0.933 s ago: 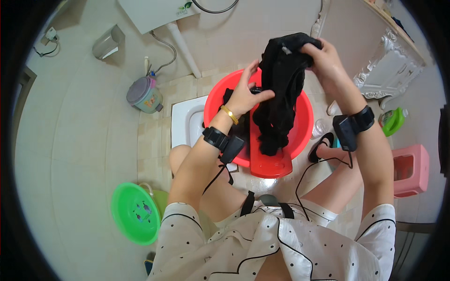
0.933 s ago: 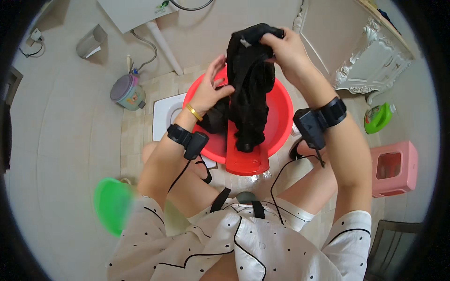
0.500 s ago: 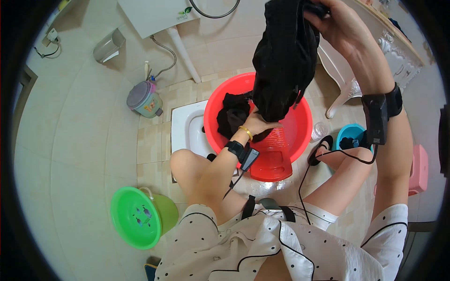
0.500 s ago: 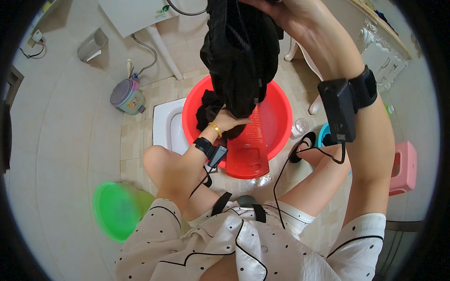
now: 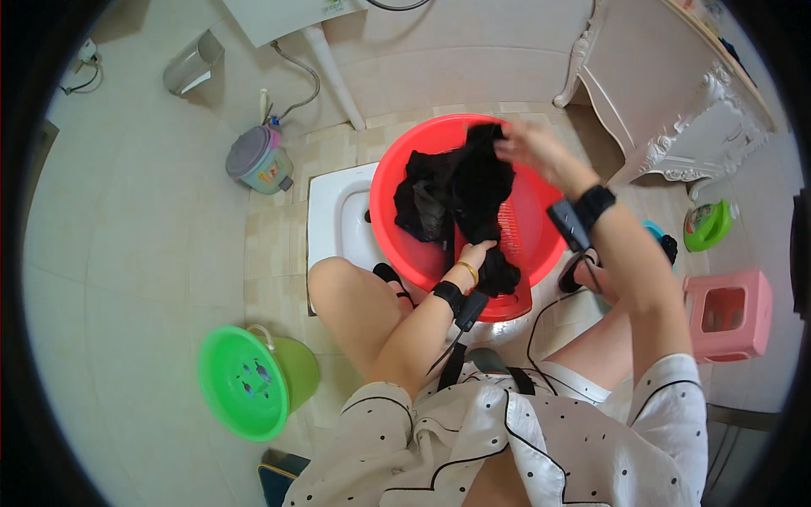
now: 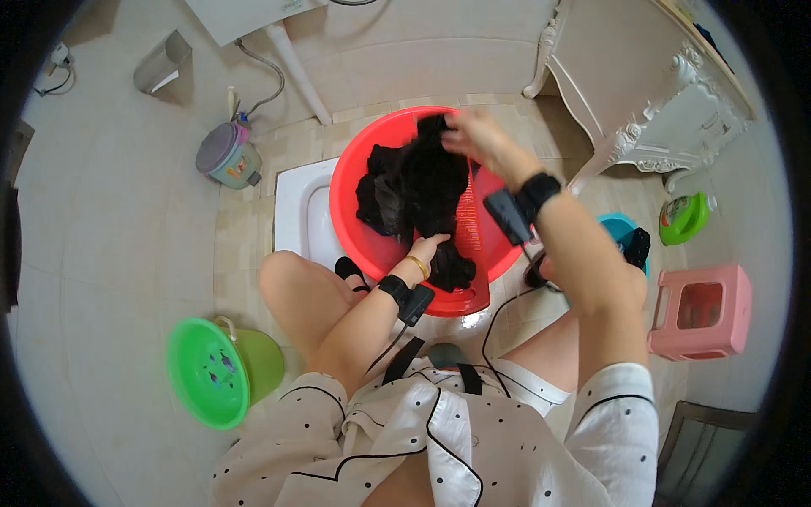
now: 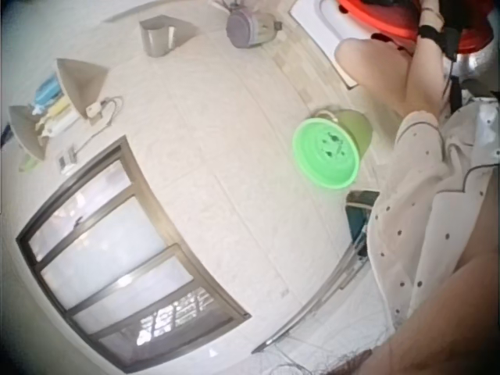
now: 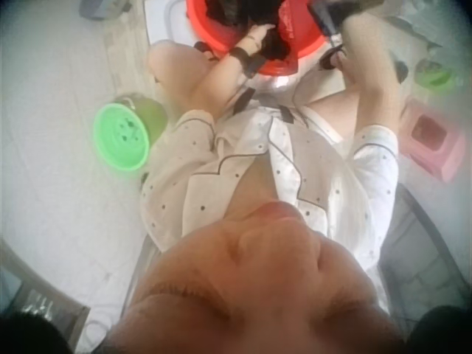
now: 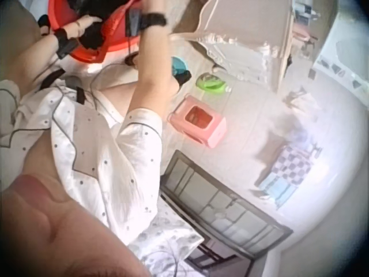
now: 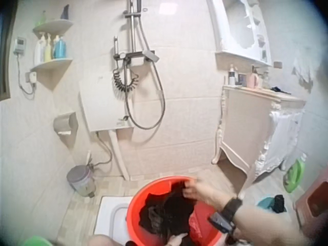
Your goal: The person is hand washing black clothing in a red basin with a washboard.
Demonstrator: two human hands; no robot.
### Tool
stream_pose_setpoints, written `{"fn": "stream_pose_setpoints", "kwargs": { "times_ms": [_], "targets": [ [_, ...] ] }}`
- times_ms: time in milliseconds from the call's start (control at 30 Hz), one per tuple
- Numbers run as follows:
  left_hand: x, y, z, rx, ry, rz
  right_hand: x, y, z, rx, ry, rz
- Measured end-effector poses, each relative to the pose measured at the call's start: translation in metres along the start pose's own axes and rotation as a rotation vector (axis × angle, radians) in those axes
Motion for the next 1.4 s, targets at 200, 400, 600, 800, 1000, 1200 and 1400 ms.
{"fn": "stream_pose_setpoints", "kwargs": {
  "times_ms": [200, 400, 600, 800, 1000, 1200, 1400],
  "targets": [
    [-0.010, 0.031, -0.029, -0.011, -0.327, -0.357, 0.209, -0.123, -0.044, 0.163, 0.303, -0.318],
    [0.015, 0.054, -0.027, -0.210, -0.208, -0.509, 0.221, -0.049, -0.122, -0.105, 0.613, 0.119],
    [0.077, 0.094, -0.083, -0.237, 0.166, -0.353, 0.174, -0.021, -0.128, -0.243, 0.493, 0.528],
    [0.016, 0.044, -0.054, 0.018, -0.026, -0.347, 0.192, -0.056, -0.083, -0.001, 0.192, -0.072],
    [-0.049, 0.036, -0.063, 0.154, -0.499, -0.666, 0.157, 0.004, -0.101, 0.004, -0.407, -0.906],
    [-0.030, 0.059, -0.056, -0.389, -0.408, -0.634, 0.125, 0.030, -0.129, 0.034, -0.156, -0.693],
    [-0.051, 0.087, -0.028, -0.287, -0.307, -0.835, 0.142, -0.021, -0.064, 0.291, -0.224, -1.276]
  ]
}}
Point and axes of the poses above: each hand's wrist, its own z-axis towards the middle knuckle, its own y-axis out of the palm, x = y × z, the point moved 10 cm from there along z, towards the middle knuckle, and after that the axes turned 7 degrees about -z, right-handed, at the moved point
